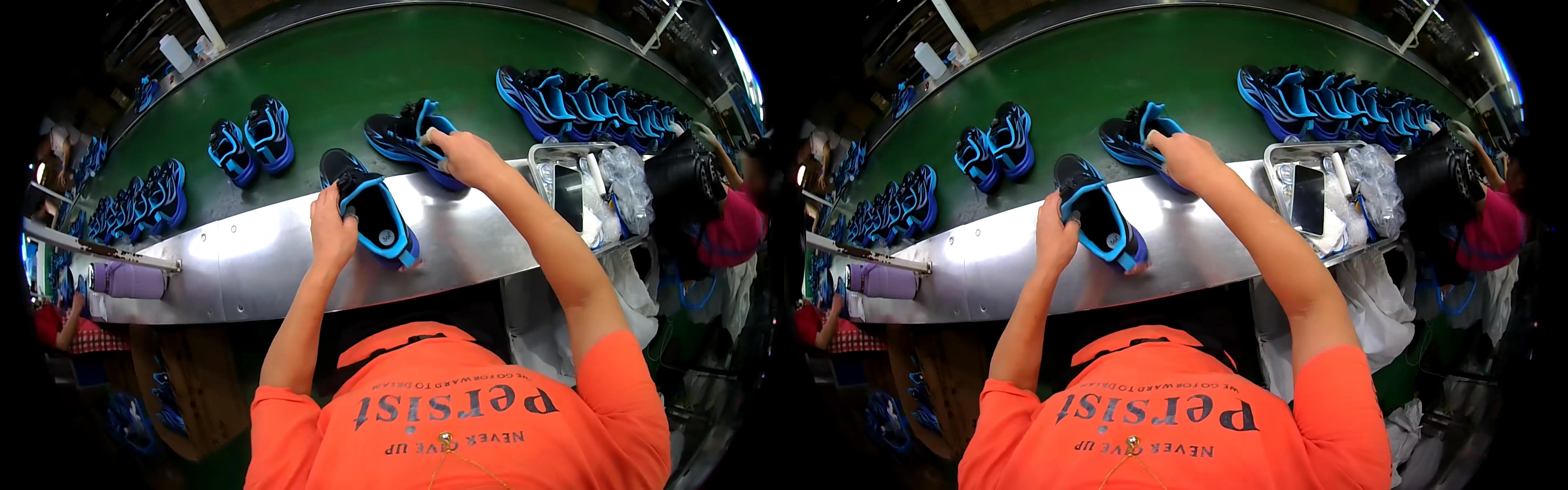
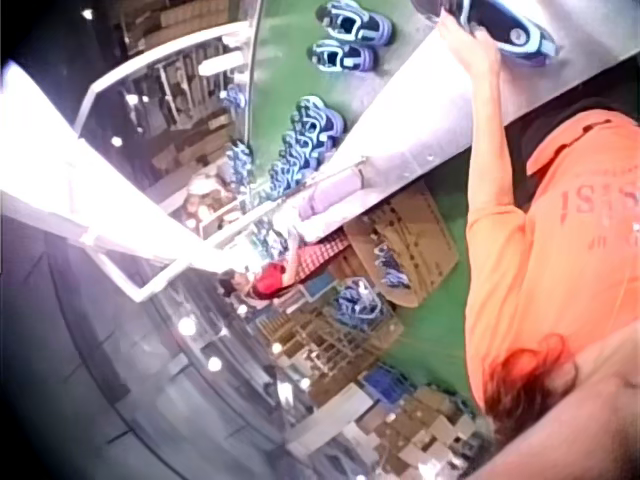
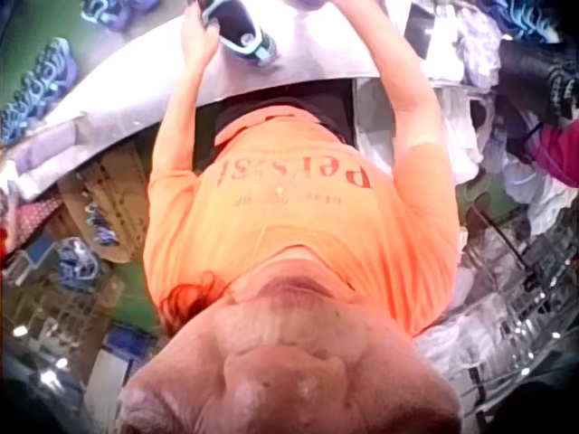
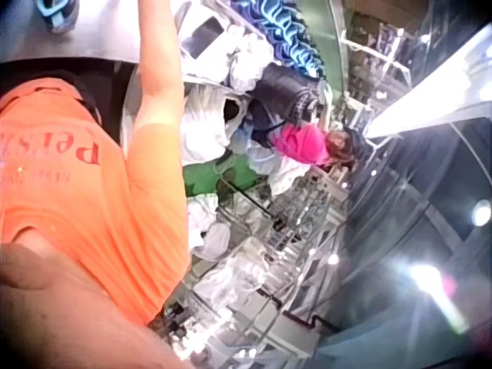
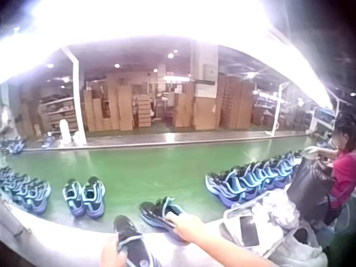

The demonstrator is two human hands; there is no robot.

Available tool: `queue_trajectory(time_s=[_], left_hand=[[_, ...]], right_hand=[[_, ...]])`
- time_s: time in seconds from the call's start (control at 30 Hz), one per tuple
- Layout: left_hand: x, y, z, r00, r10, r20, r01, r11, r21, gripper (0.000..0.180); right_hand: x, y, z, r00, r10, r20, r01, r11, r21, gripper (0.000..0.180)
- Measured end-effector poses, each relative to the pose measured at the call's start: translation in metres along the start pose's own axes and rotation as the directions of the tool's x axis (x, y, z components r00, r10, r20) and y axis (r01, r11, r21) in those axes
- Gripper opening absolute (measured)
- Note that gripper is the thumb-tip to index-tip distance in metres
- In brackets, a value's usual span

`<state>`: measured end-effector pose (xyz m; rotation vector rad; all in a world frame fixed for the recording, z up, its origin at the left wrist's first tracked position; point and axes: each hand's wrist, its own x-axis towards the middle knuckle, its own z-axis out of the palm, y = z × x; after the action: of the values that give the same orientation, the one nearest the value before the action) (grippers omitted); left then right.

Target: The person wipes and checks the dials on pairs of shoes by hand at a workstation and places the shoes onto a conveyor belt.

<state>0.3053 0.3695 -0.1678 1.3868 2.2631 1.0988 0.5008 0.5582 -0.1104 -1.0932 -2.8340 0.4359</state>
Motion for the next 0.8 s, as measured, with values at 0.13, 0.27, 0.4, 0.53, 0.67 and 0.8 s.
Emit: queue_trajectory(time_s=[0.13, 0.27, 0.4, 0.53, 0.67, 0.8], left_hand=[[-0.019, 0.002, -0.007, 0.984, 0.081, 0.16, -0.075, 0.996, -0.043, 0.058], [-0.027, 0.017, -0.01, 0.989, 0.068, 0.128, -0.058, 0.995, -0.084, 0.064], [-0.033, 0.015, -0.024, 0.946, 0.309, -0.095, -0.316, 0.946, -0.066, 0.071], [-0.035, 0.009, -0.022, 0.881, 0.373, 0.292, -0.366, 0.927, -0.082, 0.072], [-0.03, 0.031, -0.016, 0.847, 0.246, 0.472, -0.343, 0.93, 0.131, 0.068], [-0.032, 0.025, -0.001, 0.897, 0.233, 0.376, -0.227, 0.972, -0.061, 0.06]], right_hand=[[-0.005, 0.019, -0.013, 0.99, 0.128, 0.061, -0.096, 0.92, -0.381, 0.033], [0.005, 0.037, 0.014, 0.995, 0.008, 0.099, 0.049, 0.831, -0.555, 0.009], [-0.076, -0.017, 0.015, 0.958, -0.212, 0.195, 0.242, 0.96, -0.141, 0.019], [-0.141, -0.055, 0.046, 0.957, -0.238, 0.166, 0.218, 0.967, 0.134, 0.027], [-0.153, -0.055, 0.02, 0.947, -0.242, 0.209, 0.155, 0.919, 0.362, 0.028], [-0.13, -0.047, -0.015, 0.949, -0.121, -0.292, 0.187, 0.959, 0.212, 0.045]])
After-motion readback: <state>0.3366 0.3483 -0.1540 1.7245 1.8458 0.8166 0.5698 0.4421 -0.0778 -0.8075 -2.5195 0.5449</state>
